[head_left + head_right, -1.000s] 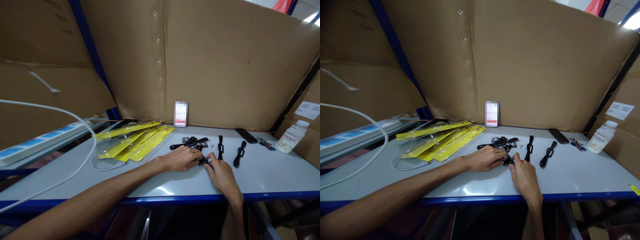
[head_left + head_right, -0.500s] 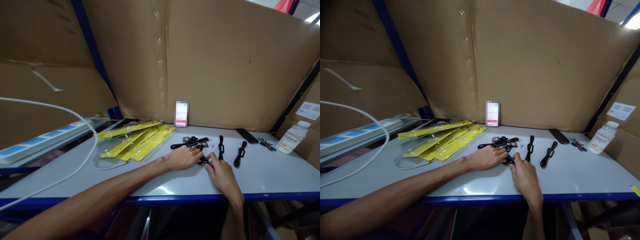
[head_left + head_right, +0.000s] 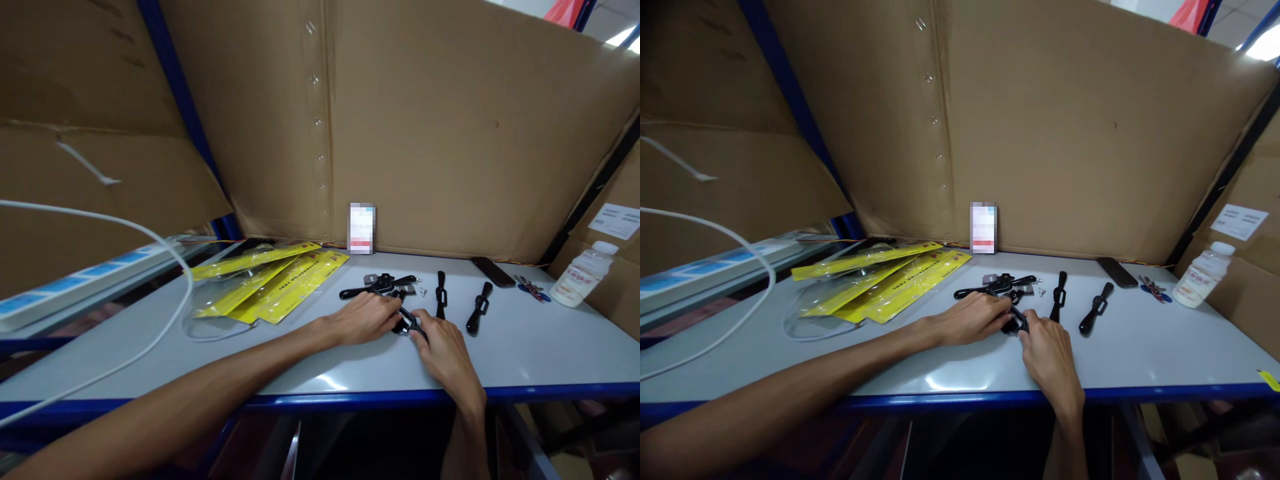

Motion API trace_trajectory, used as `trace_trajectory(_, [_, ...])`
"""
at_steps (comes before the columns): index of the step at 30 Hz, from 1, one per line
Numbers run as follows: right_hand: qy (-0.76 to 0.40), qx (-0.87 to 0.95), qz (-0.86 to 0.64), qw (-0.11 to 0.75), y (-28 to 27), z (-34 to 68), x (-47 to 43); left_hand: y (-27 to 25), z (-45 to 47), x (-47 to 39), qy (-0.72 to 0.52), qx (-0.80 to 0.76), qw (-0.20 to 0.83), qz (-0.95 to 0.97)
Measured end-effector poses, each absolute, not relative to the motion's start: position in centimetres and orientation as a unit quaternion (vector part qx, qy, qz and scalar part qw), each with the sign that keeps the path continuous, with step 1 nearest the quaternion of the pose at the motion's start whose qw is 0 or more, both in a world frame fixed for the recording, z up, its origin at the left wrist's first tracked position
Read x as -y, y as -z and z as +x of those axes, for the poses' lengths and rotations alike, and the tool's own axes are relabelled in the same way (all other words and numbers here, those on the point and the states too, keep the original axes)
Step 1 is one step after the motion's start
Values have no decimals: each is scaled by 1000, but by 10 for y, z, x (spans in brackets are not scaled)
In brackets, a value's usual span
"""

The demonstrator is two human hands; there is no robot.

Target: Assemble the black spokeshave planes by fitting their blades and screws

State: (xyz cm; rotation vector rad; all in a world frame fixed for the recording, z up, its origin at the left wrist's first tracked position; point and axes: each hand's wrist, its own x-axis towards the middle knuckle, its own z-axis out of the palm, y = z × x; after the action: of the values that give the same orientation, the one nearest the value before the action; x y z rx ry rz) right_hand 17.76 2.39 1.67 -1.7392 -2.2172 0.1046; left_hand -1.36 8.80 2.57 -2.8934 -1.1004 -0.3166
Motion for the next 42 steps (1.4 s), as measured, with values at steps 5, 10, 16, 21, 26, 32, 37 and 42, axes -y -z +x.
trace_trajectory(5, [1, 761, -613, 214, -15, 177, -25, -29, -13, -86, 92, 372, 39, -923])
trace_trajectory(10, [22, 743, -609, 276, -19, 173, -23, -30, -13, -85, 74, 389, 48, -917])
trace_trajectory(16, [8, 735, -602, 310, -19, 175, -23, -26, -14, -84, 93, 364, 63, -925])
trace_trajectory(21, [-17, 746, -597, 295, -17, 175, -24, -23, -15, -82, 114, 303, 63, -944])
trace_trajectory(26, [-15, 678, -650, 343, -19, 181, -26, -24, -14, -83, 103, 301, 59, -946])
trace_trajectory(32, [5, 578, -735, 355, -17, 215, -27, -25, -14, -84, 106, 294, 66, -948])
trace_trajectory(37, [13, 572, -740, 353, -8, 239, -26, -34, -34, -111, 160, 393, 76, -902])
trace_trajectory(42, [9, 590, -725, 354, -1, 241, -27, -34, -65, -148, 183, 517, 75, -833])
